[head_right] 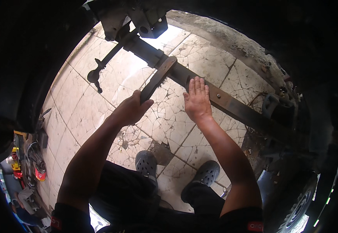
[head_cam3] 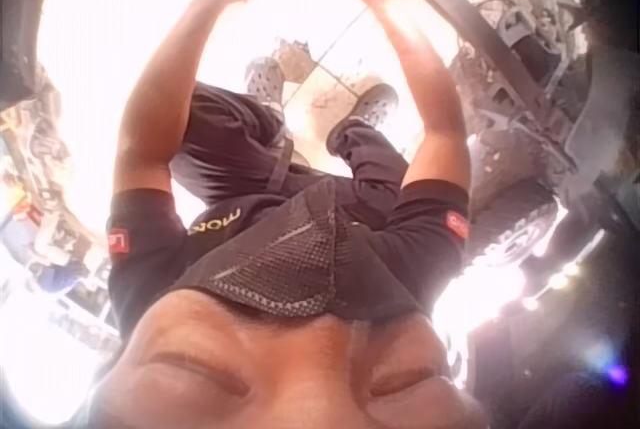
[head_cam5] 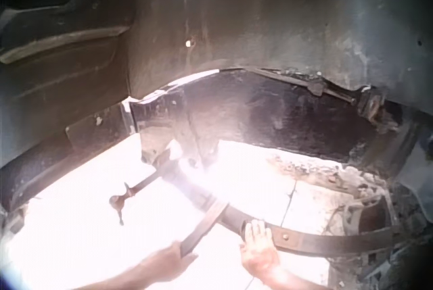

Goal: The person scrubs a metal frame under a vehicle using a wire brush held in the left hand while steadying the frame with the right hand. The person repeatedly brushes the same section of the frame throughout the clip.

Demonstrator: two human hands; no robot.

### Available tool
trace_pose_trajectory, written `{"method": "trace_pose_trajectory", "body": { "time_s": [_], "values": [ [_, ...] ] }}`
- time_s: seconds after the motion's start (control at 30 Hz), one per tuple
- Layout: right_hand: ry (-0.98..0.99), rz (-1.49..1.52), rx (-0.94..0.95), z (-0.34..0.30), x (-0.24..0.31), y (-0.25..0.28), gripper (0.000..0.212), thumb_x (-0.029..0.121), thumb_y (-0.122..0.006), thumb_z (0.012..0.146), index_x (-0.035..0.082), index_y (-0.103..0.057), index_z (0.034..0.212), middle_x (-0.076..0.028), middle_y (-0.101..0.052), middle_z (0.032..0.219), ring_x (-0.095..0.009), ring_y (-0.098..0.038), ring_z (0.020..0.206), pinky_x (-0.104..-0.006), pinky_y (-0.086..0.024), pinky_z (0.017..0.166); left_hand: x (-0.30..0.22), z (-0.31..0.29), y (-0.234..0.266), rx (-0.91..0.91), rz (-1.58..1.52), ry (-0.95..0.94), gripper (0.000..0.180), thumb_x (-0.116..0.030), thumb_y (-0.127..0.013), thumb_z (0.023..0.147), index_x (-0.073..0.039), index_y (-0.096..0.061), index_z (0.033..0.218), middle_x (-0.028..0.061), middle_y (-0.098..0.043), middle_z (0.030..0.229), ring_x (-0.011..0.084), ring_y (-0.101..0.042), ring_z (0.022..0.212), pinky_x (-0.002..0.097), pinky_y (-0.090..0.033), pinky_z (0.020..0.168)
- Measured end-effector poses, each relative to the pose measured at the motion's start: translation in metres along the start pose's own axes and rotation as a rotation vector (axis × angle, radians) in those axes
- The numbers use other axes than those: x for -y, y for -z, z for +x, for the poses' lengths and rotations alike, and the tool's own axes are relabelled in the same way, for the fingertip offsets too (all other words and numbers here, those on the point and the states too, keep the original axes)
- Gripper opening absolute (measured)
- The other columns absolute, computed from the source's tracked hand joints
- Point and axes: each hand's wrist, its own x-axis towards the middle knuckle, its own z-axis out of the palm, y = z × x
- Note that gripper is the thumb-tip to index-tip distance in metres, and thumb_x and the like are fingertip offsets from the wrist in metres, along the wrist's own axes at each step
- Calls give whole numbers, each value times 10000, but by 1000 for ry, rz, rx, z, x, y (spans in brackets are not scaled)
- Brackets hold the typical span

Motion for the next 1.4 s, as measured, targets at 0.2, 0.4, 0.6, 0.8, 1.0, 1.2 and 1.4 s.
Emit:
{"method": "trace_pose_trajectory", "body": {
  "time_s": [0.2, 0.4, 0.6, 0.8, 1.0, 1.2, 1.4],
  "values": [
    [-40, -81, 37, 10, -19, 8, 590, 363, -332, 1037, -48, -348, 1460, -230, -336, 1527, -368, -252, 1453, -484, -165, 1194, 1, 0, 1, 5, 16, -21, 608, -458, -532, 969, 80, -450, 1238, 310, -641, 1076, 418, -638, 1042, 464, -489, 888],
    [-26, -126, 9, 13, -10, 17, 566, 331, -351, 1031, -54, -367, 1445, -241, -358, 1511, -379, -278, 1439, -495, -182, 1186, 2, -1, 1, 18, -8, 10, 606, -464, -532, 969, 74, -461, 1240, 309, -640, 1085, 418, -636, 1047, 463, -489, 893],
    [-5, 26, -13, 0, -12, 3, 533, 257, -397, 1019, -68, -357, 1440, -259, -340, 1511, -396, -276, 1435, -502, -211, 1176, 1, 1, 0, 11, 4, -14, 604, -465, -535, 969, 73, -460, 1234, 307, -634, 1100, 420, -633, 1049, 462, -487, 898],
    [-117, 131, 0, 14, -16, 0, 529, 252, -396, 1022, -71, -355, 1439, -263, -328, 1514, -403, -265, 1435, -500, -202, 1179, 0, -1, 2, 37, -8, 30, 596, -458, -539, 969, 77, -451, 1217, 306, -645, 1042, 418, -648, 999, 462, -501, 855],
    [-48, 153, -42, -7, -22, 3, 518, 274, -373, 1033, -57, -379, 1432, -256, -338, 1513, -388, -266, 1439, -488, -187, 1186, 3, 2, -2, 2, 20, -33, 592, -459, -536, 971, 77, -450, 1207, 293, -655, 977, 395, -673, 914, 461, -517, 786],
    [-149, 146, -9, -5, -24, 2, 526, 291, -367, 1034, -57, -384, 1429, -256, -341, 1513, -388, -266, 1439, -495, -188, 1183, 3, 0, 1, 27, 21, 29, 596, -464, -531, 972, 73, -446, 1215, 293, -652, 984, 396, -666, 935, 461, -513, 808],
    [-118, 137, 22, -7, -36, 9, 535, 302, -351, 1044, -51, -362, 1446, -255, -334, 1516, -404, -251, 1441, -508, -188, 1179, 6, 4, -4, -21, 49, -65, 597, -473, -538, 966, 65, -450, 1210, 295, -654, 969, 383, -680, 881, 458, -522, 758]
  ]
}}
